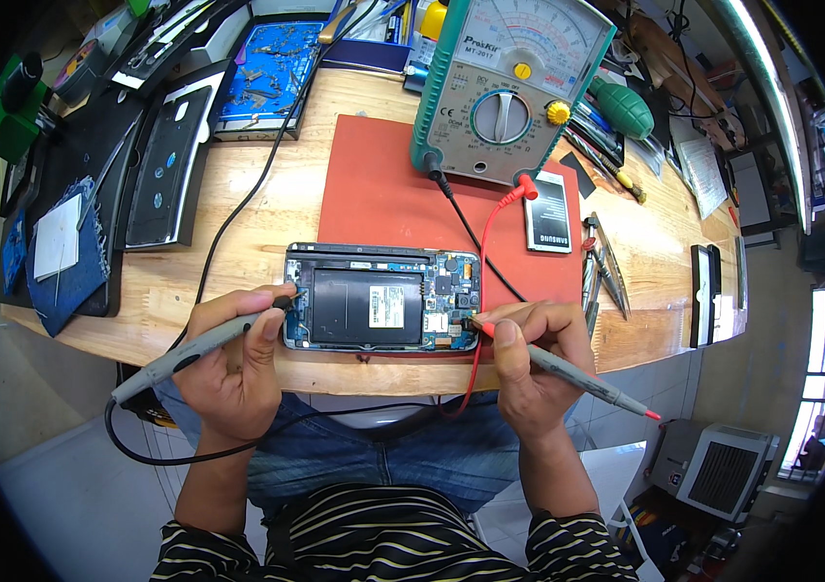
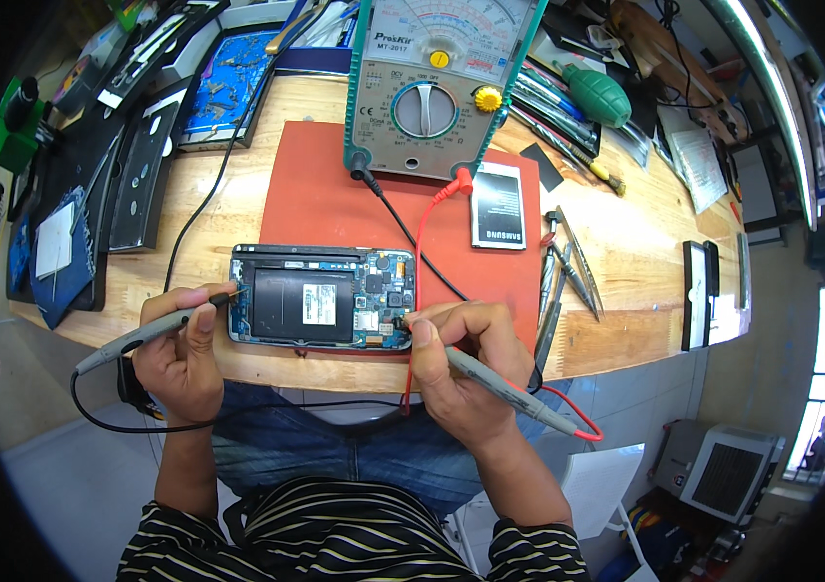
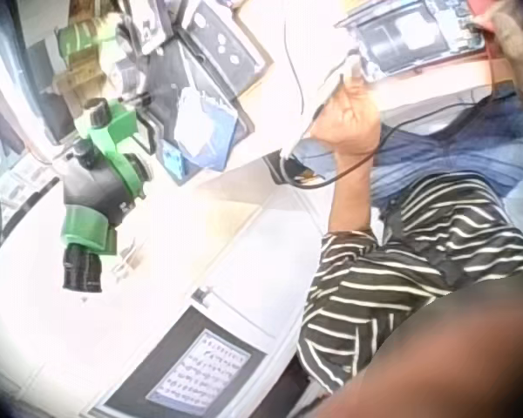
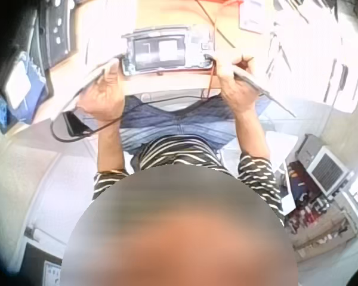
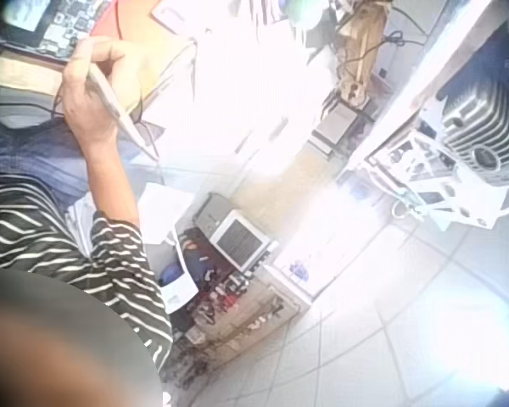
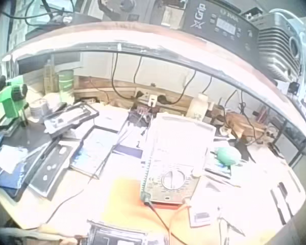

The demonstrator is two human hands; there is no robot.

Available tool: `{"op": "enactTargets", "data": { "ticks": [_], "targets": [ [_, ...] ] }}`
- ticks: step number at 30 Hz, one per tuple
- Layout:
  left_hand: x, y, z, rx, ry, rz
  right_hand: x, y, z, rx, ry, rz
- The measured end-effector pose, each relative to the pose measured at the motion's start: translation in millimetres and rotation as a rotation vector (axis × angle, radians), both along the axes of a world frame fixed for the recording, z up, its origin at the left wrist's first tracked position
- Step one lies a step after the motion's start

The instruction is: The person uses a multimeter to test electrical continuity on the motherboard of a disassembled mobile phone. They repeatedly touch the red and black probes to various points on the circuit board while the device remains open on the workbench.

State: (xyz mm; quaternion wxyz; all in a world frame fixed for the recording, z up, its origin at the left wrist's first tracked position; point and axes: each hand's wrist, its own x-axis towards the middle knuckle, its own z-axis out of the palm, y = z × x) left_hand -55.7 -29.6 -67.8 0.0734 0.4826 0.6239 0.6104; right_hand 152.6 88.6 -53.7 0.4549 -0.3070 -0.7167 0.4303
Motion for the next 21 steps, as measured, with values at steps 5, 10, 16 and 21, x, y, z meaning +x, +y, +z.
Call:
{"op": "enactTargets", "data": {
  "ticks": [5,10,16,21],
  "targets": [
    [1.4,-3.1,3.0,-0.079,-0.038,-0.015,-0.3,0.0,0.3,-0.003,0.006,0.006],
    [1.0,-3.6,3.2,-0.079,-0.048,-0.024,-0.2,0.4,0.1,0.006,0.001,0.008],
    [-0.1,-0.7,-0.2,-0.002,-0.022,-0.013,0.3,0.4,-0.4,0.012,0.002,0.013],
    [0.1,-4.4,3.1,-0.096,-0.026,-0.022,0.2,1.0,-0.5,0.011,0.003,0.016]
  ]
}}
